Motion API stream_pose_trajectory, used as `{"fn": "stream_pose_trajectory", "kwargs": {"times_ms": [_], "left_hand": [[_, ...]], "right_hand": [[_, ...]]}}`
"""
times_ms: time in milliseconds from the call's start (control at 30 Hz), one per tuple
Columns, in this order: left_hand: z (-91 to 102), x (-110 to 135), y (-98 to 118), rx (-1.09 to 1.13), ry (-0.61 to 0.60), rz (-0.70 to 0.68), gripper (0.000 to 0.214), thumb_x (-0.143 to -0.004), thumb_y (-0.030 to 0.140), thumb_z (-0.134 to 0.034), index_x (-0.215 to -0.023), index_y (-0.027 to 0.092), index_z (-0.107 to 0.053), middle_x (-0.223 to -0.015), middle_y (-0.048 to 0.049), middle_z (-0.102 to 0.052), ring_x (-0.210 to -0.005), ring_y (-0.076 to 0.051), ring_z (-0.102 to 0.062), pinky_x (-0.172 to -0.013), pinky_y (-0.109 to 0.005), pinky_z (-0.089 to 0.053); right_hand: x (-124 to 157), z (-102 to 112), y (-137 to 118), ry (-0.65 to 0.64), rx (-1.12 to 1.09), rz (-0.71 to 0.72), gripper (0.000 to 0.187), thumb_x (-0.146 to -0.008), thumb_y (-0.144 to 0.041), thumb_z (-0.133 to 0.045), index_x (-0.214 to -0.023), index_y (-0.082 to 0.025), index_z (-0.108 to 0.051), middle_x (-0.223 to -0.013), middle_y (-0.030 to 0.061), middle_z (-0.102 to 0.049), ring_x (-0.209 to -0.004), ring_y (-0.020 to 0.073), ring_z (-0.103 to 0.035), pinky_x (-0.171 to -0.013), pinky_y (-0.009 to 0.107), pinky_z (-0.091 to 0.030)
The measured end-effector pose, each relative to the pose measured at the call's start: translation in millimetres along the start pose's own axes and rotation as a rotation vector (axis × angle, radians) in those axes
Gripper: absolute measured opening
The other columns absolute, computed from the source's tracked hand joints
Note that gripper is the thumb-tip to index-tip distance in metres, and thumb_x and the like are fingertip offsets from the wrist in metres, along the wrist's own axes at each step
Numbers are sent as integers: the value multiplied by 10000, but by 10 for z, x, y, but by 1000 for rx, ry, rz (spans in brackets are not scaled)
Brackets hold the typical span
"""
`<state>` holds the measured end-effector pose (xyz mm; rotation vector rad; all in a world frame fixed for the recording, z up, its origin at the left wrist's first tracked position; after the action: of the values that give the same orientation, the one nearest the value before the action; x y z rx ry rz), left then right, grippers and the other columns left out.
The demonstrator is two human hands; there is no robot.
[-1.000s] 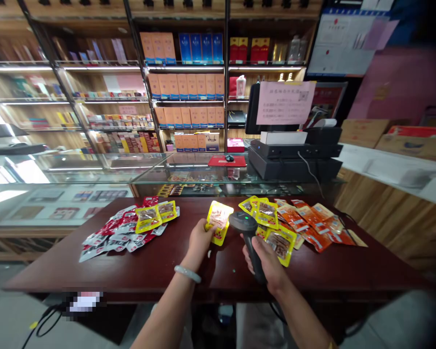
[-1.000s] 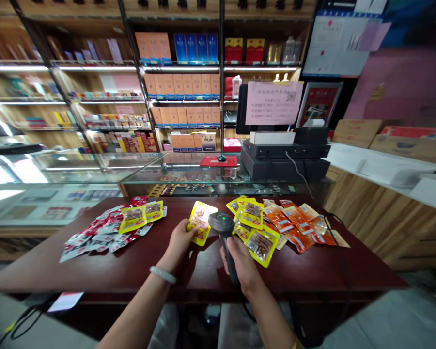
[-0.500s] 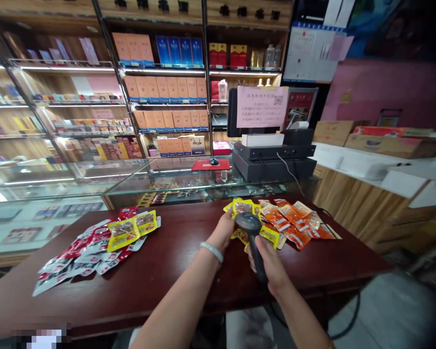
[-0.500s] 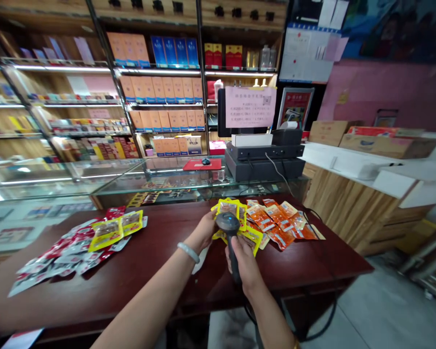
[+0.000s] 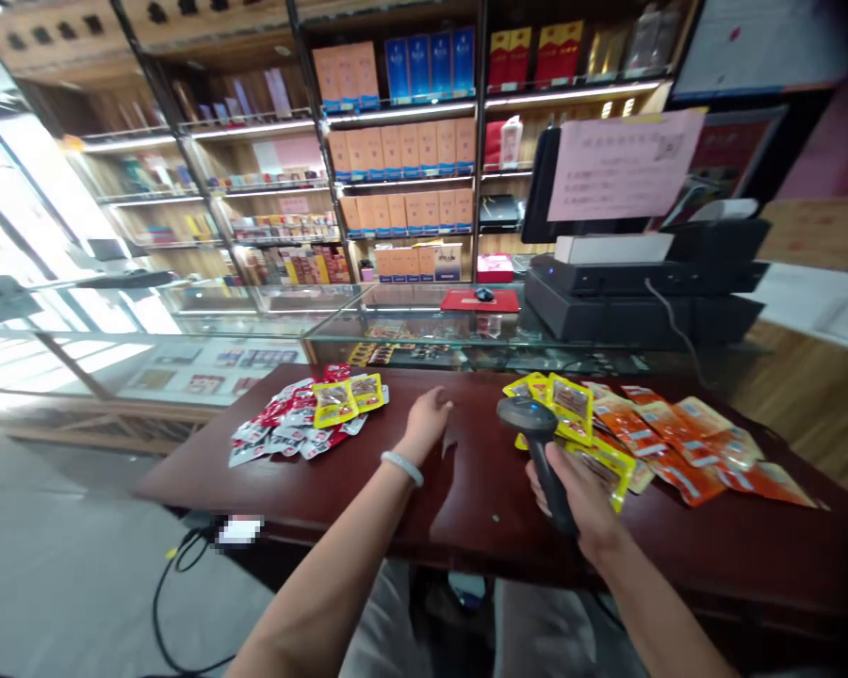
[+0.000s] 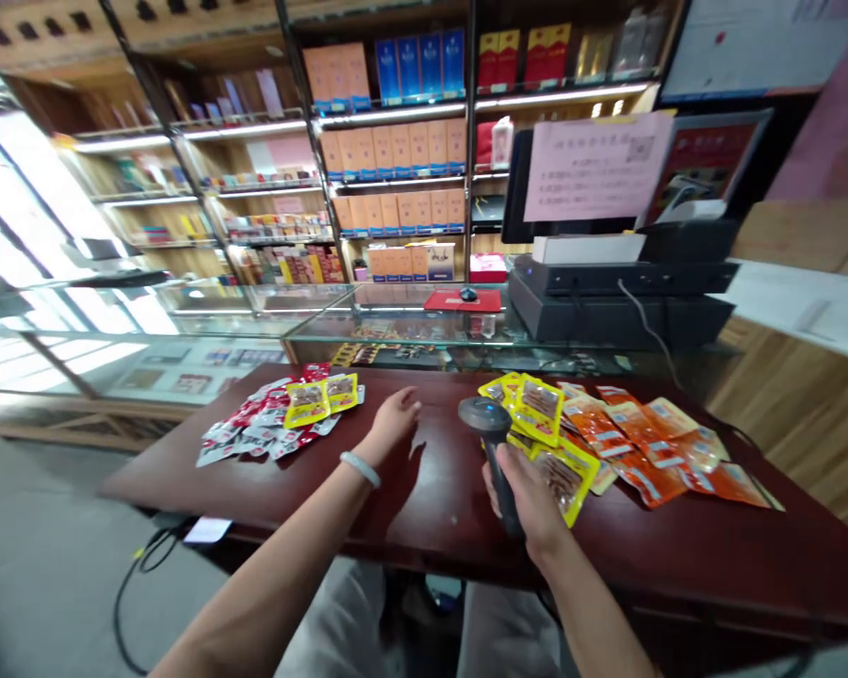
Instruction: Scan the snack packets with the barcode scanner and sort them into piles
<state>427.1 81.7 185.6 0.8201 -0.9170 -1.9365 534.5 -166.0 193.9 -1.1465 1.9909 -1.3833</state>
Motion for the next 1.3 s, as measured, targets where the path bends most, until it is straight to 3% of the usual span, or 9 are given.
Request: {"fn": "stream_pose_trajectory", "kwargs": {"times_ms": [133, 267, 433, 633, 700, 800, 933, 1067, 1300], "left_hand": [[730, -87, -279, -658, 120, -13, 606, -899, 329, -548, -1429, 52, -451, -1457, -231, -475, -1413, -316, -372, -1181, -435, -245], [1038, -97, -519, -953, 51, 69, 784, -888, 502, -529, -1486, 27, -351, -1545, -264, -319, -1481, -380, -190, -1191, -564, -77], [883, 153, -508, -1043, -94, -54, 725, -919, 554, -439, -1453, 64, -425, -1519, -252, -377, -1480, -358, -210, -1181, -584, 0], [627, 499, -175, -844, -122, -222, 497, -928, 522, -459, -1258, 173, -587, -1303, -170, -616, -1233, -303, -544, -1121, -510, -268], [674, 461, -126, -841, -17, -152, 464, -924, 510, -465, -1176, 149, -612, -1198, -170, -653, -1150, -295, -582, -1045, -448, -366], [738, 334, -144, -885, 108, 30, 613, -849, 614, -521, -1138, 81, -609, -1175, -227, -631, -1148, -353, -562, -964, -432, -421], [597, 190, -191, -830, -40, 121, 688, -734, 652, -642, -1107, 75, -605, -1162, -252, -632, -1143, -389, -574, -934, -443, -442], [433, 155, -262, -587, -136, 198, 582, -698, 483, -755, -1103, 119, -549, -1084, -199, -678, -1021, -330, -656, -818, -361, -486], [123, 308, -318, -41, -5, 132, 288, -776, 274, -701, -963, 206, -492, -897, -37, -695, -807, -175, -668, -675, -240, -464]], "right_hand": [[-154, -479, 82, -159, 26, -58, 407, -819, -575, -672, -788, -207, -501, -588, -50, -525, -410, 51, -389, -378, 165, -285], [-280, -849, 173, -234, 51, -58, 445, -799, -605, -670, -751, -203, -484, -572, -57, -503, -409, 52, -386, -375, 168, -290], [-348, -990, 361, -270, 62, -107, 438, -817, -607, -644, -756, -201, -491, -572, -60, -496, -411, 50, -378, -378, 164, -283], [-358, -923, 398, -237, 101, -105, 438, -796, -619, -658, -817, -201, -532, -567, -64, -500, -414, 62, -393, -369, 171, -298], [-350, -886, 377, -216, 104, -100, 444, -791, -626, -659, -826, -202, -534, -570, -66, -501, -414, 62, -395, -366, 170, -296], [-334, -817, 361, -205, 106, -91, 448, -790, -628, -659, -789, -204, -514, -564, -68, -500, -407, 58, -388, -367, 170, -297], [-312, -673, 351, -169, 94, -81, 445, -793, -623, -658, -774, -206, -505, -568, -67, -508, -402, 53, -381, -373, 169, -290], [-273, -524, 278, -124, 91, -51, 448, -779, -624, -672, -779, -208, -506, -563, -73, -504, -398, 57, -389, -372, 169, -293], [-196, -403, 84, -81, 79, -3, 458, -760, -632, -682, -762, -207, -510, -551, -68, -509, -389, 61, -385, -363, 177, -295]]}}
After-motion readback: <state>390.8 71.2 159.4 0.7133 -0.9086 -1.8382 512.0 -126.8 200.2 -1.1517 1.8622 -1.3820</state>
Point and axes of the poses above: each hand's wrist, its own x-axis away from the middle knuckle, its own z-axis out of the back of the hand, y = z × x, the point moved 5 cm from there along -x, towards the middle knuckle
